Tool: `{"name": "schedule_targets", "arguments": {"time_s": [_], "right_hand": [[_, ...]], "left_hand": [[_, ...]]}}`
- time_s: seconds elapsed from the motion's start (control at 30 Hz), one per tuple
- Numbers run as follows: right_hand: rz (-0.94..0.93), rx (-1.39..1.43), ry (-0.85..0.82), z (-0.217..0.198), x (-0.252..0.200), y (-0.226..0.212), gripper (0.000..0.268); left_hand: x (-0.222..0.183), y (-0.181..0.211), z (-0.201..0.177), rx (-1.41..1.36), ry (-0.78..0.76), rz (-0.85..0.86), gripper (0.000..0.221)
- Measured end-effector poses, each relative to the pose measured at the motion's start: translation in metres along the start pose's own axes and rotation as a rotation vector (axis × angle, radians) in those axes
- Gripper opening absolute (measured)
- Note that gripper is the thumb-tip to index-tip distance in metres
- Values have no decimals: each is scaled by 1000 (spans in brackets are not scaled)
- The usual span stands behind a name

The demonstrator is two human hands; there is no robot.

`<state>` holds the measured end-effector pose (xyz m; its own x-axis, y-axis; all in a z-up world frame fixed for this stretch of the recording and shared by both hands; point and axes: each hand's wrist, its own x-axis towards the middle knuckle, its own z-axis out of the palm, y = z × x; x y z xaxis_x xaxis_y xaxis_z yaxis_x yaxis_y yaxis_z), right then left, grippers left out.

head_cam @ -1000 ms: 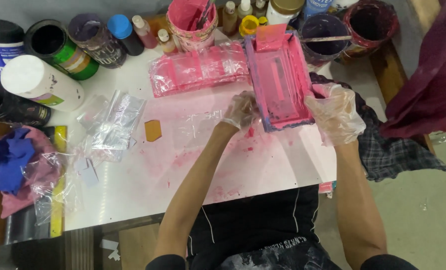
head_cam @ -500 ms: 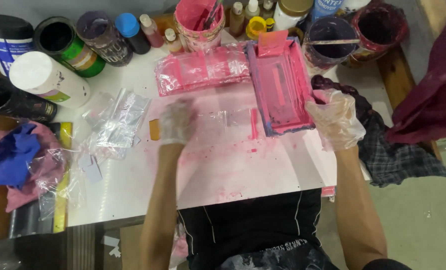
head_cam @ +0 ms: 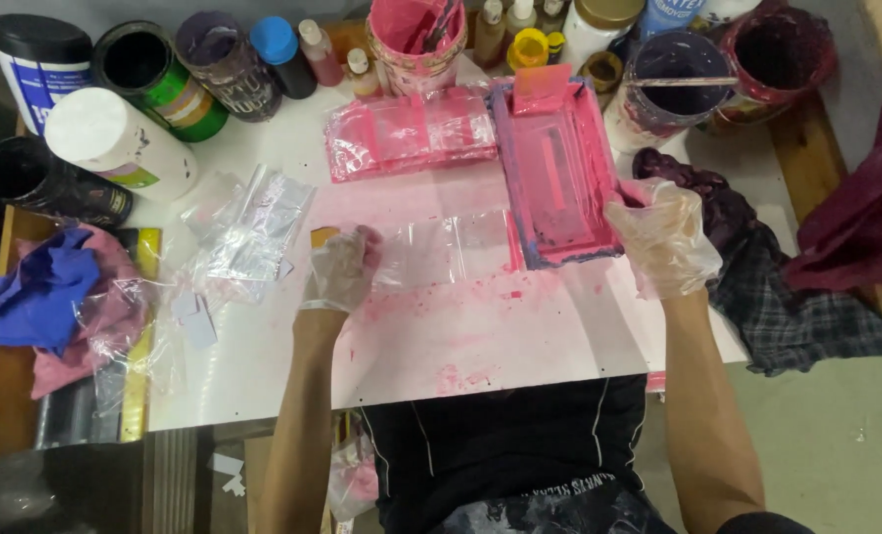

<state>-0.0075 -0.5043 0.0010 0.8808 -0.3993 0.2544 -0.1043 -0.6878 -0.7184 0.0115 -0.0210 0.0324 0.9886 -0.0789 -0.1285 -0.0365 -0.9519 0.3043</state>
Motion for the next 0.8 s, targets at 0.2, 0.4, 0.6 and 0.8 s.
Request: {"name": "schedule_targets", "arguments": {"time_s": [0.2,0.4,0.6,0.8], "right_hand": [[-49,-11,34,-6,-20,-47,30],[-87,49,-3,2,-54,-96,27],[-202,211,-25,0,-86,-151,21],[-182,107,-44,41,-120,-138,27]], "left_hand": [[5,-21,25,-71,236,137,52],[-6,-16,22,-108,288,36,36],[-26,20,-2,-19,648,139,25],[-75,107,-7,-532,506,164,33]]}}
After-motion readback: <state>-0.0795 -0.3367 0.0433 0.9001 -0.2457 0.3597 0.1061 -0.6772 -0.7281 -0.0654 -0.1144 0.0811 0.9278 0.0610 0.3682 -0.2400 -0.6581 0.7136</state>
